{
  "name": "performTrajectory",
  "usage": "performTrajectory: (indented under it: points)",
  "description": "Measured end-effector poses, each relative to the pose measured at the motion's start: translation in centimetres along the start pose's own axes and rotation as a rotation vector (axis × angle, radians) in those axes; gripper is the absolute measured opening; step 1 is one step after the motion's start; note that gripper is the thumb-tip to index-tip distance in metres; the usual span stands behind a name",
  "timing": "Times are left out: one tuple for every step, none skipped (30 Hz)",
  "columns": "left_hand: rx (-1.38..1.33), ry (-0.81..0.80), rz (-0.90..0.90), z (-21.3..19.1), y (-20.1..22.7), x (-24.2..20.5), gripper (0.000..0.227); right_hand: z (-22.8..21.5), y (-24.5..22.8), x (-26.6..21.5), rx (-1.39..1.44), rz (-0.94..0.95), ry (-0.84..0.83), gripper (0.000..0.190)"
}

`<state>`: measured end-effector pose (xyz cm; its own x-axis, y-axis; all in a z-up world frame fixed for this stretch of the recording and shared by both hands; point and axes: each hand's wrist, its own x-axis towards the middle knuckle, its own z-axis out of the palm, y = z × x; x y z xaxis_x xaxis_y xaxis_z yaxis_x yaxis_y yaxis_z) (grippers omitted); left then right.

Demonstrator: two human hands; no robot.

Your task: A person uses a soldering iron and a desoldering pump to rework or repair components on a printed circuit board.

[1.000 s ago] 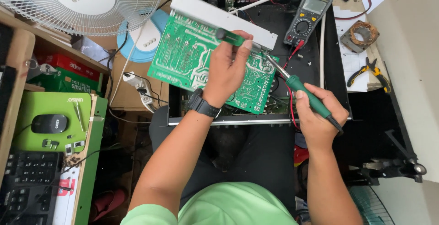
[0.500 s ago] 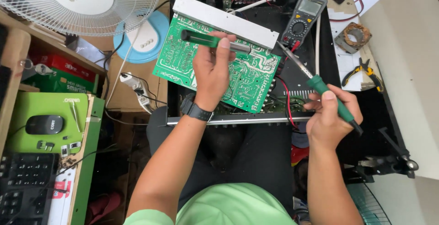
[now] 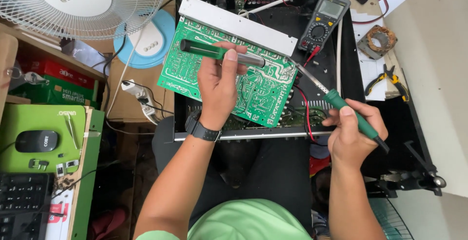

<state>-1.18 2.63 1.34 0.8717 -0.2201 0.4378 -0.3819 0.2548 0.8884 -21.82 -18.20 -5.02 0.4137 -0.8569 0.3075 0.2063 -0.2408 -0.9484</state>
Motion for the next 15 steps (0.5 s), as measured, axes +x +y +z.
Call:
performTrajectory:
  points:
    - [-0.001,0.0,-0.002,-0.04,-0.07,0.08,0.025,0.04,-0.01,-0.02,-0.002,0.0,0.0,0.023]
    - [-0.002,0.002,-0.003,-0.04,-0.14,0.15,0.025,0.05,-0.02,-0.04,-0.002,0.002,0.002,0.025]
    - [-0.004,0.003,-0.004,-0.05,-0.19,0.22,0.025,0.06,-0.05,-0.07,-0.002,0.003,0.004,0.026]
    - [-0.005,0.003,-0.006,-0.02,-0.17,0.27,0.025,0.03,-0.06,-0.07,-0.004,0.003,0.004,0.026]
    - [-0.016,-0.005,-0.011,-0.01,-0.15,0.32,0.025,0.02,-0.07,-0.09,-0.008,0.001,0.0,0.026]
    - [-0.028,-0.011,-0.016,-0.02,-0.13,0.35,0.025,0.01,-0.1,-0.13,-0.012,-0.001,-0.005,0.025]
    - [-0.029,-0.011,-0.018,0.01,-0.11,0.38,0.025,0.02,-0.14,-0.09,-0.014,-0.001,-0.006,0.025]
    - [-0.02,-0.012,-0.009,0.05,-0.1,0.36,0.024,0.02,-0.17,-0.06,-0.012,0.006,-0.006,0.026]
    - [-0.01,-0.013,0.001,0.06,-0.1,0.35,0.024,0.03,-0.2,-0.05,-0.011,0.013,-0.007,0.026]
    - [-0.012,-0.011,-0.002,0.04,-0.04,0.34,0.024,0.01,-0.24,-0.03,-0.013,0.013,-0.009,0.026]
    - [-0.003,-0.017,0.023,0.0,0.02,0.34,0.025,0.0,-0.27,-0.03,-0.008,0.021,-0.004,0.025]
    - [0.005,-0.022,0.048,-0.04,0.07,0.37,0.025,0.02,-0.3,0.0,-0.002,0.029,0.002,0.025]
    - [0.004,-0.02,0.046,-0.04,0.11,0.28,0.025,-0.05,-0.31,-0.04,-0.005,0.029,0.0,0.025]
    - [0.002,-0.023,0.066,-0.04,0.15,0.28,0.025,-0.06,-0.33,-0.03,-0.018,0.029,-0.008,0.025]
    - [-0.001,-0.026,0.086,-0.06,0.21,0.28,0.024,-0.06,-0.36,-0.03,-0.032,0.029,-0.016,0.026]
